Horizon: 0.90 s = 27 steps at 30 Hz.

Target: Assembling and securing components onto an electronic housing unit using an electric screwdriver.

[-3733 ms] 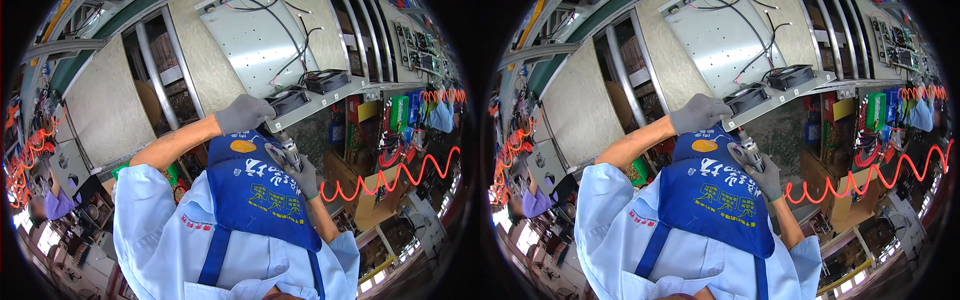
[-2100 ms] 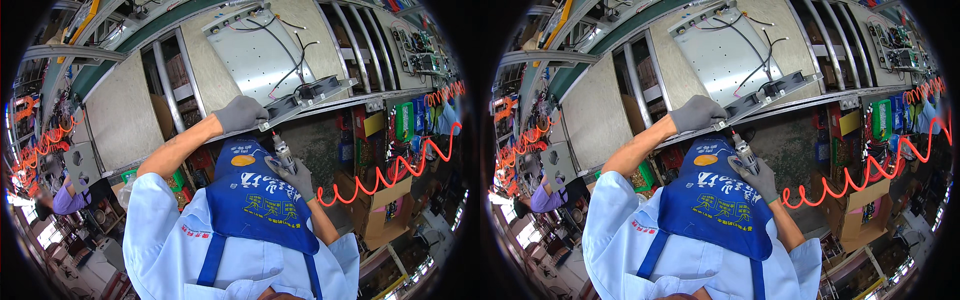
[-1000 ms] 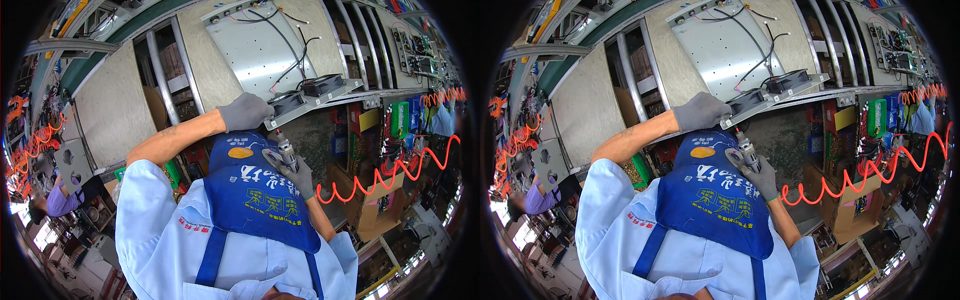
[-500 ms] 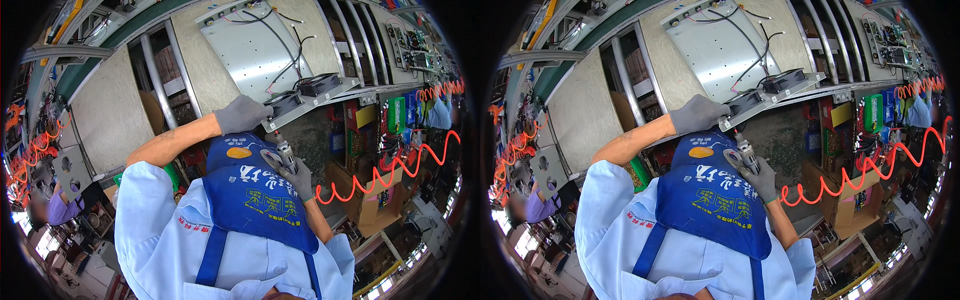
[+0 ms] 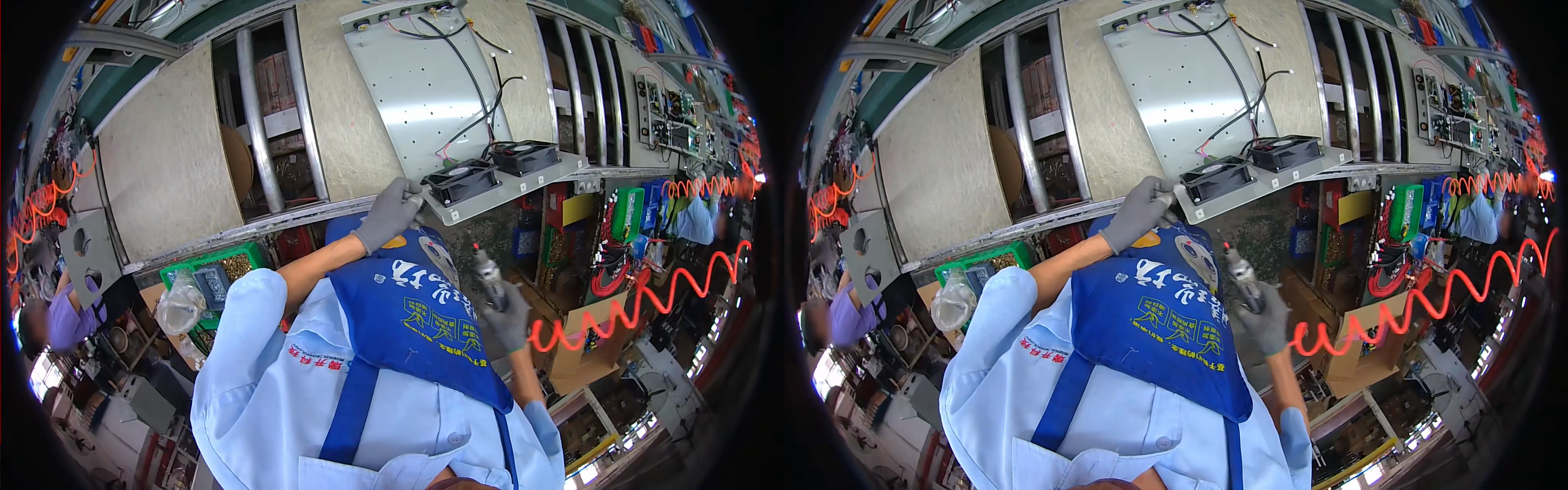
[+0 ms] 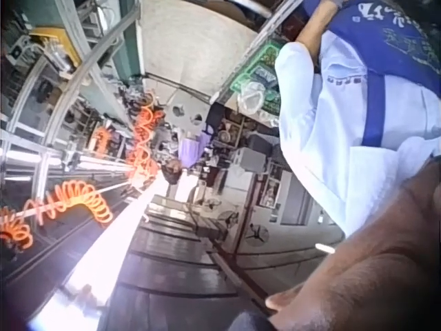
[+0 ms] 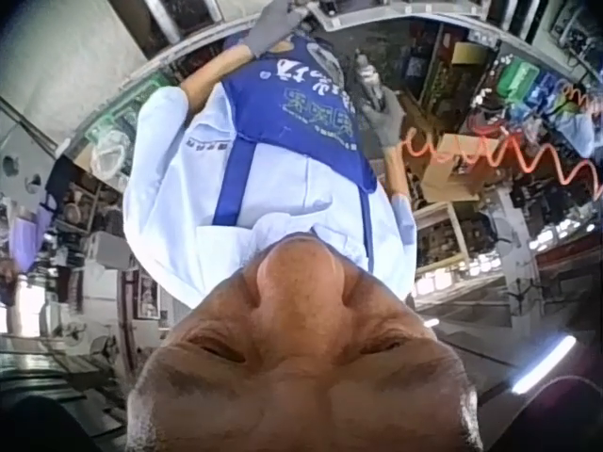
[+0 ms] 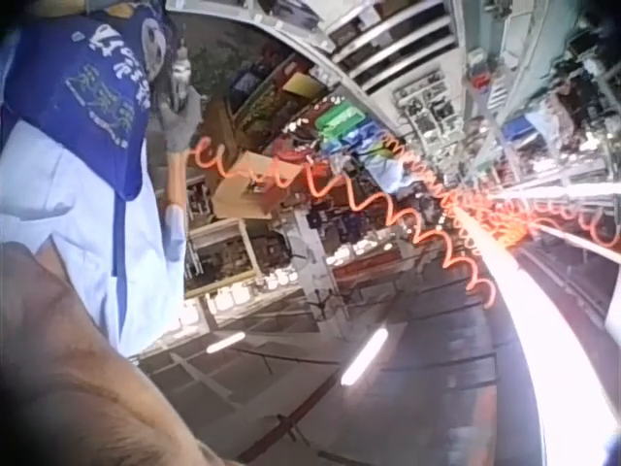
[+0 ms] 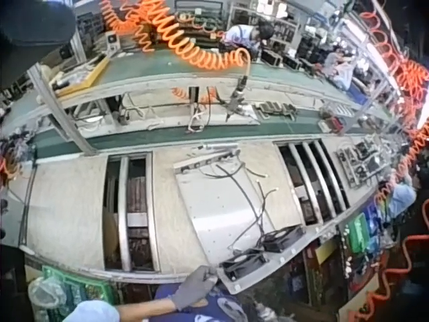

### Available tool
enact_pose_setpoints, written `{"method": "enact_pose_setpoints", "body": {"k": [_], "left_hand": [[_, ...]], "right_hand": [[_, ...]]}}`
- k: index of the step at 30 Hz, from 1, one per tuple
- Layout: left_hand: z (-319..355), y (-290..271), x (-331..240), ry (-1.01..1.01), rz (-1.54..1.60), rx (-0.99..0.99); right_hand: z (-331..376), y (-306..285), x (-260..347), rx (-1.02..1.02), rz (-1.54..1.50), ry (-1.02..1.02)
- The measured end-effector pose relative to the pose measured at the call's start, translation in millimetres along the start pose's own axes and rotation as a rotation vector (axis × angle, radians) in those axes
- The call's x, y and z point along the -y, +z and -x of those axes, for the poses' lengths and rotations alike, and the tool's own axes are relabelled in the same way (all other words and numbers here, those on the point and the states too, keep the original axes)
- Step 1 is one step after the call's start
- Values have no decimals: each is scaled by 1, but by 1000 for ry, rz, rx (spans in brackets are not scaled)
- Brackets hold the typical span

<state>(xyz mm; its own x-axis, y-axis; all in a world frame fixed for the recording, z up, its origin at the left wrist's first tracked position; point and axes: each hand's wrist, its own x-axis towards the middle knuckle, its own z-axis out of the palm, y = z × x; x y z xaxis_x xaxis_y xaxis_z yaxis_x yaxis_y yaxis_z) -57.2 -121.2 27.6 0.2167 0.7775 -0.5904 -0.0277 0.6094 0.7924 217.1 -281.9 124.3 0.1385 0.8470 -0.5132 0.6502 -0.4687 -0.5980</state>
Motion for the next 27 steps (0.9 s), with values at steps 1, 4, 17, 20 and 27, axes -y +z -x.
{"method": "enact_pose_setpoints", "body": {"k": [1, 4, 17, 20, 27], "left_hand": [[0, -3, 2, -260, 252, 40], [2, 0, -3, -121, -18, 68], [2, 3, -11, 359, -244, 26], [2, 1, -13, 393, -213, 17], [-4, -8, -11, 443, -263, 60]], "right_hand": [[-5, -31, 30, 21, 69, -60], [-22, -95, 103, 30, 334, -231], [-150, -93, 267, 417, 1463, -646], [-159, -78, 279, 506, 1584, -561], [-161, -71, 278, 523, 1538, -551]]}}
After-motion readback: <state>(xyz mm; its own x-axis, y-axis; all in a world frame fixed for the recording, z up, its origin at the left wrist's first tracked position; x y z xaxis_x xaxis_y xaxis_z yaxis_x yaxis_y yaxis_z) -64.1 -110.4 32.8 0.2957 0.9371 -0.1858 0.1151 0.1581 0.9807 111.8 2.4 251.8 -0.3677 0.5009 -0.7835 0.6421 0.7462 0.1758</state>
